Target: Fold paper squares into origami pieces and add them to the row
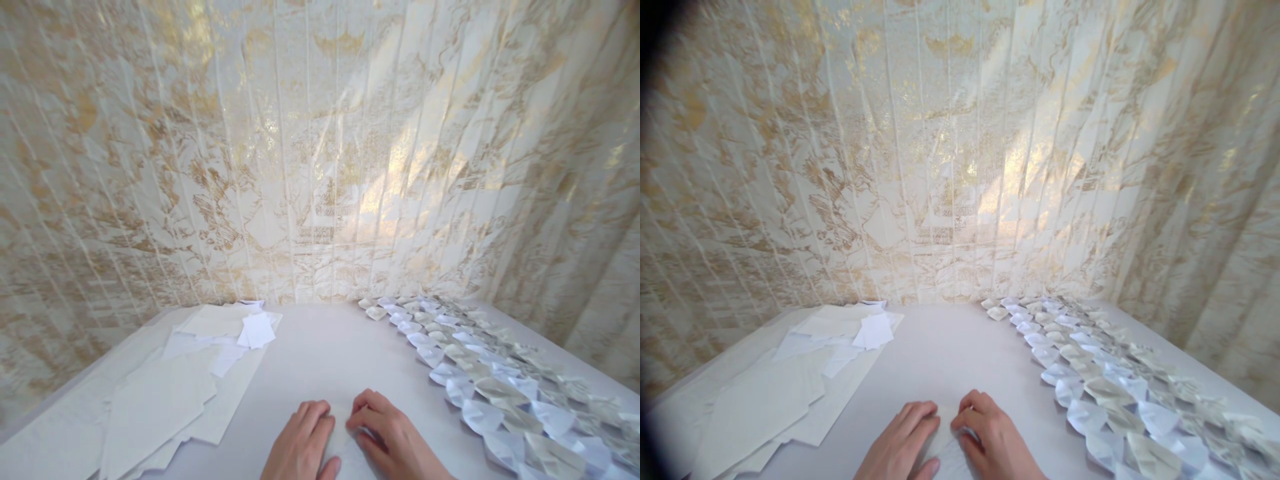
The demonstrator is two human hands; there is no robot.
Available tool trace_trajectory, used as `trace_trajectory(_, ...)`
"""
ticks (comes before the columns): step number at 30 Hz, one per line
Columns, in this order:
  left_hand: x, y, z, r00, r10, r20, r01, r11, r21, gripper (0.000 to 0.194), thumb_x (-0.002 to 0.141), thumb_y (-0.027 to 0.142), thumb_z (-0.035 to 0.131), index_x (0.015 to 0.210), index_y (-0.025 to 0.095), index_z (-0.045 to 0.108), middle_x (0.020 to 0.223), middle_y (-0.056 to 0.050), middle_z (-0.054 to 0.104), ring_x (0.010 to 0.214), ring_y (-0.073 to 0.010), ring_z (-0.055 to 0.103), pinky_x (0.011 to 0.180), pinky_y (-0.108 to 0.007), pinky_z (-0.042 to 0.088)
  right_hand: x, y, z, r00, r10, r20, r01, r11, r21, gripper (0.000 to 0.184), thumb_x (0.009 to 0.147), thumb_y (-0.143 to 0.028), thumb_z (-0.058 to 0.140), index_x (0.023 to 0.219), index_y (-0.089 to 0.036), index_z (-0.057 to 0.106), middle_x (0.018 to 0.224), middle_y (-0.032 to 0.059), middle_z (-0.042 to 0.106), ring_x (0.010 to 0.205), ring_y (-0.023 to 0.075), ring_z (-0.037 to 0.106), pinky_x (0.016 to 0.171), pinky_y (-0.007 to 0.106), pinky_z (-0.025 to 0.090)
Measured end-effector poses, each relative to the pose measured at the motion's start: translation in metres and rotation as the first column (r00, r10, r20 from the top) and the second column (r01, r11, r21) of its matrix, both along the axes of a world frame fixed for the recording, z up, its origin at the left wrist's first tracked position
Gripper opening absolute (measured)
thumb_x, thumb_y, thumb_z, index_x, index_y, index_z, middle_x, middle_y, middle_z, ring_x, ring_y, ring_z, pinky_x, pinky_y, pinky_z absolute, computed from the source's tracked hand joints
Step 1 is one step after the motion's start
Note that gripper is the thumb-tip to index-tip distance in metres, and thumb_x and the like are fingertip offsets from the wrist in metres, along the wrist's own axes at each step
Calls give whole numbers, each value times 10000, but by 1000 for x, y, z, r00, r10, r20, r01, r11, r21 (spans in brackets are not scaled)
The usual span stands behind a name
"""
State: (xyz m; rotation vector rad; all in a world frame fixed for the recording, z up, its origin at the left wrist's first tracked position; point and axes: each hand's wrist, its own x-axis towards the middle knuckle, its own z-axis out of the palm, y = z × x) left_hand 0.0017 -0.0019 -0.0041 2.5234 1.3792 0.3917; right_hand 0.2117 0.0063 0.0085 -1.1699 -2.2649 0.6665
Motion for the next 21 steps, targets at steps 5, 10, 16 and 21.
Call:
trace_trajectory(5, 1, 1, 4, 1000, -9, 12, 9, 1000, 12, 391, 793, 89, 582, 1177, 138, 639, 1274, -106, 626, 1175, -256, 572, 1037, -369, 480, 0, 1, -6, 999, -19, -36, 20, 999, 29, 309, 797, -13, 548, 1000, -195, 693, 1155, 90, 628, 1040, 227, 605, 935, 328, 469)
trace_trajectory(10, 2, 2, 5, 996, -59, -63, 64, 995, 82, 351, 806, 47, 588, 1149, 100, 647, 1243, -127, 653, 1150, -270, 602, 1003, -379, 518, 0, 3, -7, 999, 0, -47, 2, 999, 55, 306, 805, -17, 555, 1016, -191, 691, 1124, 90, 662, 1050, 233, 594, 943, 347, 462)
trace_trajectory(16, 1, 1, 3, 996, -81, -47, 88, 983, 159, 320, 850, -7, 512, 1107, 120, 654, 1183, -102, 677, 1102, -233, 629, 960, -336, 547, 2, 4, -4, 998, 32, -61, -27, 997, 73, 244, 862, -60, 538, 1008, -192, 683, 1078, 85, 690, 1009, 228, 613, 929, 353, 461)
trace_trajectory(21, 0, 0, 7, 995, -100, -22, 101, 993, 66, 328, 817, 44, 591, 1133, 114, 646, 1229, -108, 657, 1153, -243, 602, 1003, -344, 518, 2, 4, -4, 996, 46, -73, -42, 997, 60, 260, 864, -53, 509, 995, -194, 685, 1060, 78, 692, 997, 220, 619, 919, 350, 459)
